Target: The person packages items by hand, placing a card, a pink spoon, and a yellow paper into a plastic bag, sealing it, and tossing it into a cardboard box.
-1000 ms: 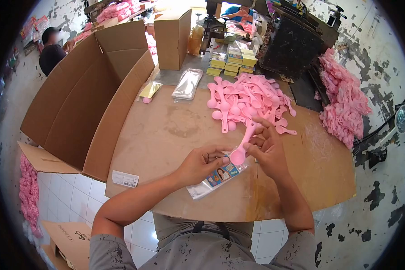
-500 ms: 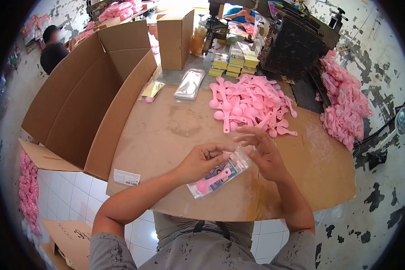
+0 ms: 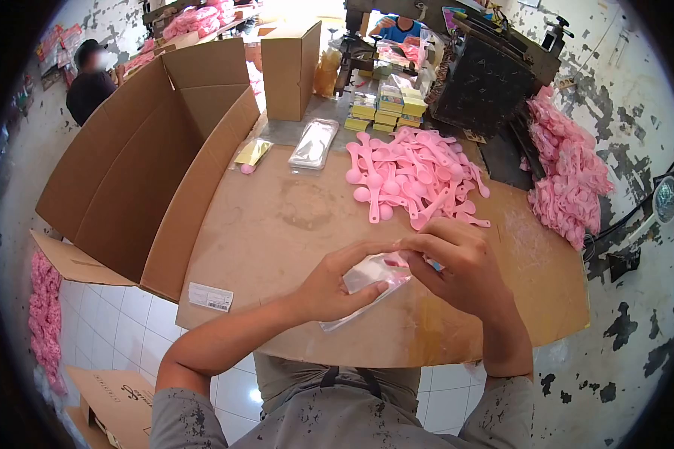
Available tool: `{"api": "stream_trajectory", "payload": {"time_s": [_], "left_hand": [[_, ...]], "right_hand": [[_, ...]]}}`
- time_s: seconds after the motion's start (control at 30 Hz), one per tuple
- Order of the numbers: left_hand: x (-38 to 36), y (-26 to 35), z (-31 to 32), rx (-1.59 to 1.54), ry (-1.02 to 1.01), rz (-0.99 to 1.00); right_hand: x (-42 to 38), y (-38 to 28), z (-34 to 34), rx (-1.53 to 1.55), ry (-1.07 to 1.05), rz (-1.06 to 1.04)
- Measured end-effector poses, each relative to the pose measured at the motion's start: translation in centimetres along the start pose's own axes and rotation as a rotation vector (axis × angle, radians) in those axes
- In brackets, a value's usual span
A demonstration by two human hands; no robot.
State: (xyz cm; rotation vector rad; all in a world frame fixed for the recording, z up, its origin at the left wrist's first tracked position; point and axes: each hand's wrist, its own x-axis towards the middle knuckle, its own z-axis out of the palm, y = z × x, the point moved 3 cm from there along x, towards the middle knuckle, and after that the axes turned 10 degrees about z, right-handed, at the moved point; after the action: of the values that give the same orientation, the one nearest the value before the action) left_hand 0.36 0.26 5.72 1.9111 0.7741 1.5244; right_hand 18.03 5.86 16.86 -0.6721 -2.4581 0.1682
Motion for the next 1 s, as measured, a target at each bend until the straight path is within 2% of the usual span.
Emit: {"api": "stream_trajectory", "payload": {"time_s": [0.1, 0.2, 0.37, 0.47, 0.5, 0.57, 0.87, 0.9, 1.0], "left_hand": [[0.0, -0.2, 0.0, -0.033, 0.019, -0.085], [0.2, -0.1, -0.1, -0.035, 0.047, -0.072], [-0.4, -1.4, 0.0, -0.242, 0.152, -0.148], [-0.2, -1.3, -0.4, -0.367, 0.166, -0.201], [-0.1, -1.0, -0.4, -0.400, 0.165, -0.220], [0.2, 0.0, -0.4, -0.295, 0.157, -0.203], [-0.5, 0.2, -0.2, 0.433, 0.020, 0.076], [-0.4, 0.3, -0.1, 0.511, -0.014, 0.110], [-0.1, 0.3, 0.1, 0.441, -0.043, 0.016]], "right_hand": [[-0.3, -0.2, 0.6, 0.063, 0.038, 0.011], [-0.3, -0.3, 1.1, 0.110, 0.052, 0.003], [-0.5, 0.8, 2.0, 0.142, 0.088, 0.000], [-0.4, 0.5, 2.4, 0.183, 0.278, 0.056], [-0.4, 0.3, 2.3, 0.086, 0.276, -0.003], [-0.4, 0.1, 2.2, -0.110, 0.271, -0.119], [-0.5, -0.4, 4.2, -0.444, 0.188, -0.230], [-0.4, -0.2, 4.2, -0.440, 0.197, -0.201], [0.2, 0.7, 3.8, -0.367, 0.260, -0.073]]}}
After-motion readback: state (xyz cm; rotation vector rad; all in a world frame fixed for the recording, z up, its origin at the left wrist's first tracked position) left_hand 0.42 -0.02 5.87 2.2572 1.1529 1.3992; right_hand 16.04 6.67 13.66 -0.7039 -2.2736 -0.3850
